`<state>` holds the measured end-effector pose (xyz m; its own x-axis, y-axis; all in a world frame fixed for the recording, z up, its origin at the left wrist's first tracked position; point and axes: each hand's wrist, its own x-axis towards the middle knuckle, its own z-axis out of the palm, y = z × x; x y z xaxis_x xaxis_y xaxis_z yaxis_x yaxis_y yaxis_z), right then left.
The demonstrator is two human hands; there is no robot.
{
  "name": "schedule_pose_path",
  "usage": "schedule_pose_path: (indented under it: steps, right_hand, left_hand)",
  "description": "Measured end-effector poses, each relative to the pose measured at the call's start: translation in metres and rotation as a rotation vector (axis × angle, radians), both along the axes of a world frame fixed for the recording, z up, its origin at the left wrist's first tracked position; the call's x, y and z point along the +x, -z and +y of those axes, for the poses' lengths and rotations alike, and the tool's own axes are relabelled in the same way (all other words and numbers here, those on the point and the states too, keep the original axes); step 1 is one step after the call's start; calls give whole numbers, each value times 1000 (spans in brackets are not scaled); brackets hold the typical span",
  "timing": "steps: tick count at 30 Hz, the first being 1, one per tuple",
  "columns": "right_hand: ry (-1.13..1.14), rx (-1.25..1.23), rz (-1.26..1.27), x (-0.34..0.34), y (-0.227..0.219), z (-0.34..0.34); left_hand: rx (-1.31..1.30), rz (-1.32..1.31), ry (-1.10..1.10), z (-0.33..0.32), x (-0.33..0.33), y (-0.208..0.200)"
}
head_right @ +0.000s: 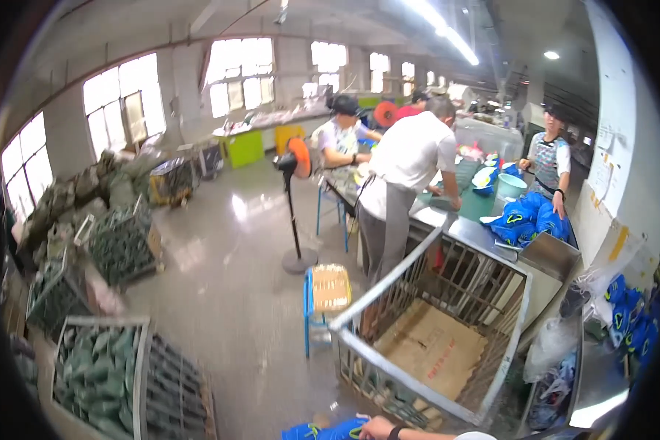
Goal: Preparing blue shoe uppers by inserting white reinforcement components into the heel/collar area in a factory environment.
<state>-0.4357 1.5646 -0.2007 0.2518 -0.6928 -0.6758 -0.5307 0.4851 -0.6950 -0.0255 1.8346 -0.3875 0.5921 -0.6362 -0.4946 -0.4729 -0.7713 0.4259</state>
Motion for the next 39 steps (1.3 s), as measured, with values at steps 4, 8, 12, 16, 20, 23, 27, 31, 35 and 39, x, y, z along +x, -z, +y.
schedule_pose_path:
  steps: [4, 8, 12, 16, 20, 23, 27, 31, 35, 39]
  right_hand:
    - [-187, -167, -183, 65, 4, -82]
    - [-816, -800, 107, 143, 6, -147]
    - [-773, -747, 125, 180, 22, -213]
    - [-831, -786, 103, 216, 18, -291]
    - [-848, -806, 86, 269, 22, -360]
    - [-456, -537, 11, 307, 13, -426]
    - [-409, -467, 23, 351, -27, -510]
    - [-373, -799, 241, 336, 38, -593]
    - [-859, -693, 412, 334, 113, -671]
    - [-338, -132, 150, 389, 77, -786]
  left_hand:
    - [-349, -399, 466, -169, 51, 49]
    - [-394, -380, 706, -333, 113, 56]
    - [-392, -329, 839, -450, 138, 58]
    - [-400, -273, 905, -561, 153, 64]
    - [-389, -226, 992, -661, 193, 66]
    - [-386, -211, 1038, -741, 239, 62]
    - [-374, -182, 1084, -844, 287, 50]
    - [-344, -152, 1178, -938, 316, 41]
    - [-305, -161, 1297, -1058, 345, 22]
    - [-258, -211, 1282, -1162, 387, 7]
